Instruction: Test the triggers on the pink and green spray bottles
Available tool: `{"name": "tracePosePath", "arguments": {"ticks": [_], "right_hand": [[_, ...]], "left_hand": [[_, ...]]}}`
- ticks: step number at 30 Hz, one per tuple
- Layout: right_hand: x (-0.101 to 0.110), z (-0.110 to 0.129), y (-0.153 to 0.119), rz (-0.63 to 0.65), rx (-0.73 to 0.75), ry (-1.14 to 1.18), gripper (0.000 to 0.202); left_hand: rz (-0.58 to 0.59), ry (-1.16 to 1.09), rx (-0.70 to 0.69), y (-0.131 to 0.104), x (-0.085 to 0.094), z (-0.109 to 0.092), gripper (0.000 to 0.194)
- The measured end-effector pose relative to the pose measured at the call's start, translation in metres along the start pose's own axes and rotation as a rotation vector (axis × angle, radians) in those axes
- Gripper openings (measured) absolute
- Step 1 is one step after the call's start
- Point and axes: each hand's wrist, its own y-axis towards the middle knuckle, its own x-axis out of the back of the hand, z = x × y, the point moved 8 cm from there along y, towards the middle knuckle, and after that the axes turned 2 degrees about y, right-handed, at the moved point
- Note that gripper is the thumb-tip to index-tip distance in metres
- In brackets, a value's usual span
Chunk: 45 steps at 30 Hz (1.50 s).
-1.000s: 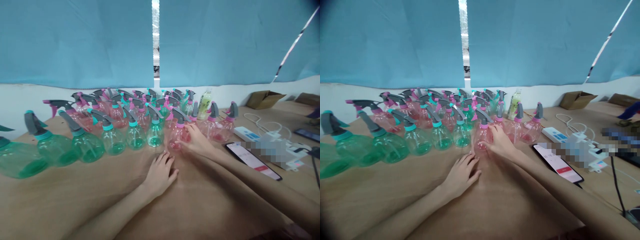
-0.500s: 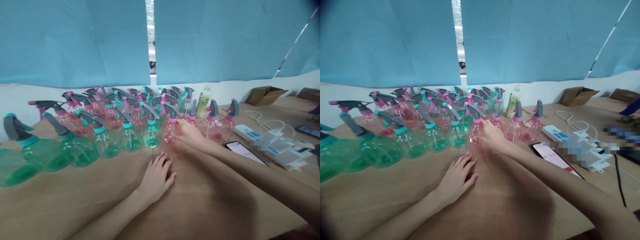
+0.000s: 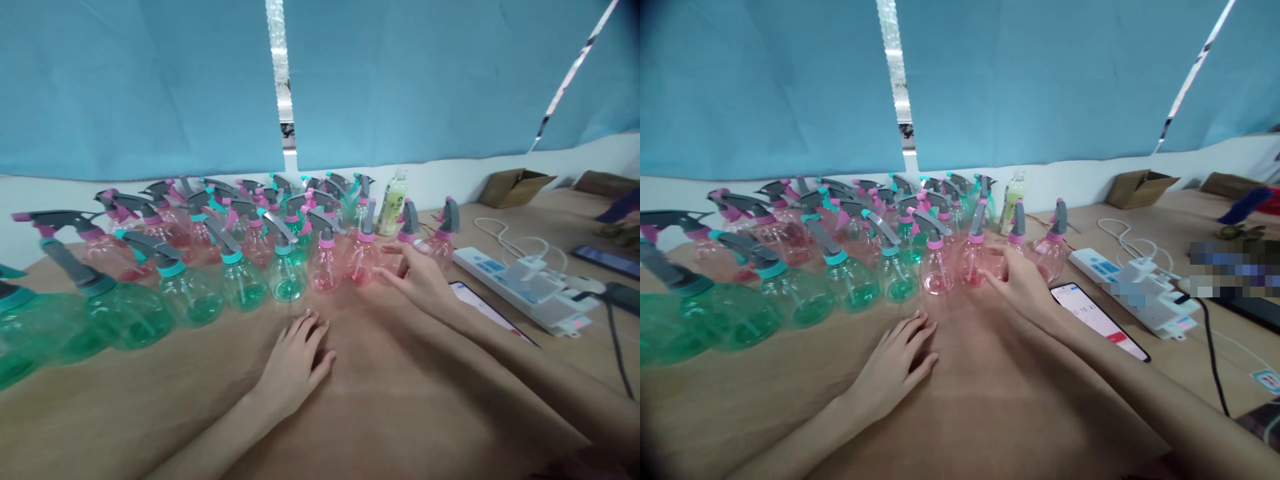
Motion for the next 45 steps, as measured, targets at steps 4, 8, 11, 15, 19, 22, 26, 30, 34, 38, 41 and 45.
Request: {"name": "tracePosePath", "arguments": {"ticks": [4, 8, 11, 15, 19, 22, 26, 30, 34, 38, 41, 45], "right_hand": [[0.012, -0.016, 0.009, -0.058, -0.034, 0.003, 0.044], [0.000, -0.008, 0.027, -0.026, -0.070, 0.067, 0.056], [-0.015, -0.010, 0.038, 0.002, -0.168, 0.033, 0.068], [-0.031, -0.018, 0.043, 0.051, -0.248, -0.074, 0.073], [-0.035, -0.019, 0.041, 0.082, -0.244, -0.095, 0.064], [-0.033, -0.018, 0.038, 0.112, -0.226, -0.083, 0.060], [-0.027, -0.018, 0.031, 0.157, -0.203, -0.073, 0.060], [-0.019, -0.017, 0.018, 0.233, -0.164, -0.026, 0.059], [-0.008, -0.001, -0.002, 0.351, -0.025, 0.178, 0.053], [0.002, 0.015, -0.025, 0.511, 0.045, 0.278, 0.055], [0.007, 0.029, -0.034, 0.588, 0.116, 0.325, 0.049], [0.007, 0.040, -0.031, 0.544, 0.104, 0.403, 0.045]], "left_hand": [[0.019, 0.009, 0.011, 0.001, 0.002, 0.002, 0.037], [0.032, 0.011, 0.020, 0.005, 0.004, 0.003, 0.037], [0.045, 0.010, 0.042, 0.007, 0.004, 0.004, 0.037], [0.055, -0.001, 0.072, 0.010, 0.006, 0.004, 0.036], [0.012, -0.017, 0.080, 0.015, 0.010, -0.002, 0.031], [-0.037, -0.062, 0.083, 0.021, 0.012, -0.010, 0.028], [-0.081, -0.200, 0.105, 0.033, 0.013, -0.022, 0.026], [-0.152, -0.363, 0.170, 0.048, 0.014, -0.023, 0.033], [-0.210, -0.487, 0.200, 0.057, 0.008, -0.023, 0.063], [-0.121, -0.603, 0.182, 0.056, -0.006, -0.032, 0.083], [-0.073, -0.688, 0.163, 0.053, -0.009, -0.040, 0.084], [-0.080, -0.694, 0.176, 0.047, -0.003, -0.042, 0.082]]}}
